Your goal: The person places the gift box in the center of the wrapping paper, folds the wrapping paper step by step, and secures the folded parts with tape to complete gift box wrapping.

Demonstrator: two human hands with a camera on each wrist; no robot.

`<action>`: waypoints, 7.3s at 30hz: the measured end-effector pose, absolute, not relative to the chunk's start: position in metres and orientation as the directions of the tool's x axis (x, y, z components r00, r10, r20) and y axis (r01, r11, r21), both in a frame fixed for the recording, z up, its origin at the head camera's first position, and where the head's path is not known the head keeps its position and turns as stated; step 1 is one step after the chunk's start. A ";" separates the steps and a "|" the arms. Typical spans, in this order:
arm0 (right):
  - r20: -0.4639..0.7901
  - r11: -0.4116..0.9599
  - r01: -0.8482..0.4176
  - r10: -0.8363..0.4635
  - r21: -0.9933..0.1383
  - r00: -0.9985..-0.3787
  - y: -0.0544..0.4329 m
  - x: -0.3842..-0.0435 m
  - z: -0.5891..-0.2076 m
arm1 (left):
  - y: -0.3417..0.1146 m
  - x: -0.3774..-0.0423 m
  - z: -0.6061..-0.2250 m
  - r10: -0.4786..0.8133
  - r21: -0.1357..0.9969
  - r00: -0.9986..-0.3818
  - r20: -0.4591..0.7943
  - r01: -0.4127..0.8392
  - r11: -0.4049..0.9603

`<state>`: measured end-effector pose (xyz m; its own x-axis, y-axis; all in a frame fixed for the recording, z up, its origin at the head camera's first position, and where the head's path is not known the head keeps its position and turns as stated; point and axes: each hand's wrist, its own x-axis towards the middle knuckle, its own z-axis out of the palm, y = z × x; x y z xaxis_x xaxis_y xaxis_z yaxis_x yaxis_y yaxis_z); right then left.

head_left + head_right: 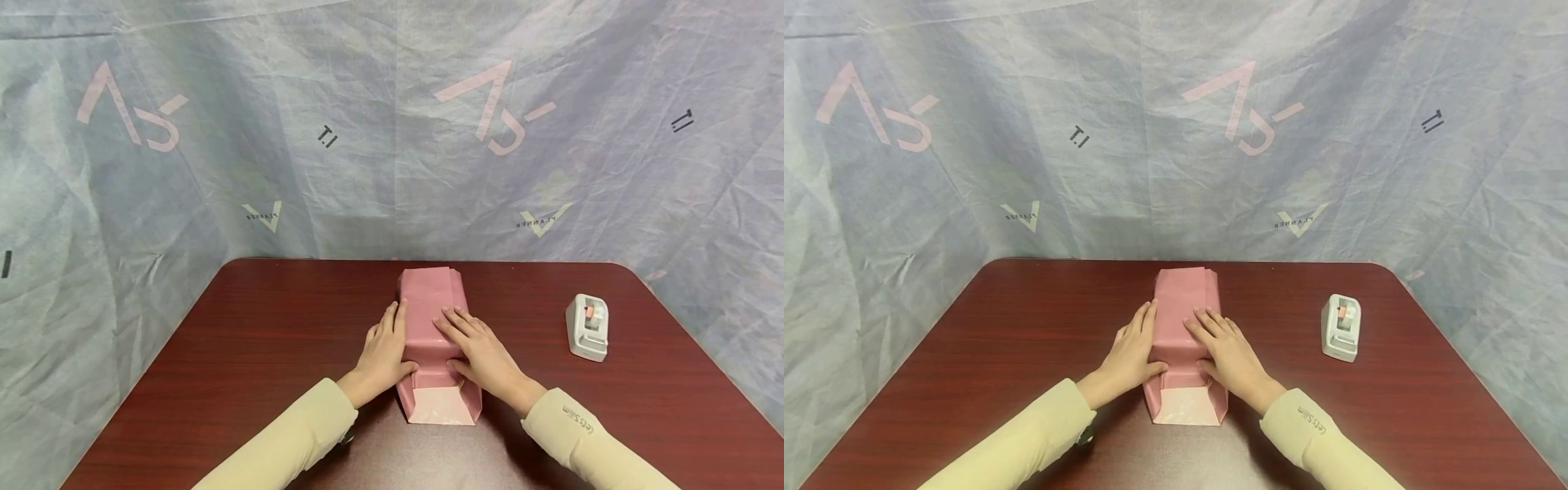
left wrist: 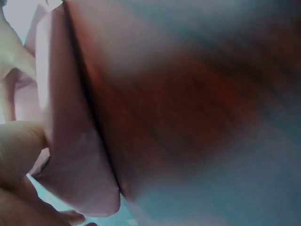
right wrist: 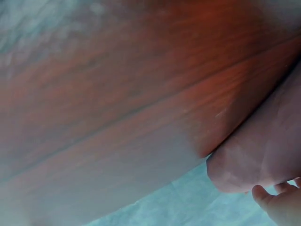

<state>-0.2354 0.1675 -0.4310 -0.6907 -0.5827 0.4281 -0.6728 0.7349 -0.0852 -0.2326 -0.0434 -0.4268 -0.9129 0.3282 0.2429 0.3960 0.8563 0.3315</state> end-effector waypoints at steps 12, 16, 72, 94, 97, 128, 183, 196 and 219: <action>0.429 0.731 -0.674 -0.578 -0.105 -0.694 0.167 -0.236 -0.431 | -0.045 -0.219 -0.413 0.194 0.136 -0.968 0.156 0.216 0.967; 0.430 0.730 -0.675 -0.578 -0.107 -0.693 0.167 -0.236 -0.431 | -0.043 -0.219 -0.414 0.190 0.125 -0.975 0.112 0.204 0.971; 0.423 0.748 -0.658 -0.569 -0.089 -0.705 0.165 -0.235 -0.432 | -0.053 -0.204 -0.406 0.244 0.200 -0.956 -0.164 0.210 0.957; 0.426 0.747 -0.658 -0.569 -0.089 -0.703 0.166 -0.235 -0.434 | -0.045 -0.217 -0.418 0.158 0.328 -0.976 0.147 0.199 0.924; 0.428 0.744 -0.663 -0.574 -0.083 -0.698 0.166 -0.235 -0.434 | -0.044 -0.219 -0.420 0.189 0.367 -0.962 0.199 0.252 0.895; 0.445 0.583 -0.795 -0.675 -0.166 -0.588 0.192 -0.240 -0.411 | -0.040 -0.237 -0.425 0.490 0.083 -0.833 0.258 0.525 0.847; 0.420 0.620 -0.781 -0.689 -0.081 -0.590 0.184 -0.257 -0.414 | -0.037 -0.236 -0.425 0.488 0.039 -0.832 0.263 0.515 0.856; 0.437 0.606 -0.764 -0.639 -0.221 -0.633 0.180 -0.259 -0.419 | -0.038 -0.236 -0.424 0.490 0.036 -0.834 0.255 0.515 0.857; 0.477 0.681 -0.724 -0.603 -0.110 -0.640 0.172 -0.262 -0.430 | -0.041 -0.239 -0.423 0.516 0.043 -0.828 0.220 0.537 0.843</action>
<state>-0.2616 0.1720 -0.4298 -0.6396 -0.6029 0.4769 -0.7238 0.6813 -0.1096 -0.2395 -0.0414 -0.4228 -0.8278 0.5160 0.2202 0.5366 0.8427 0.0425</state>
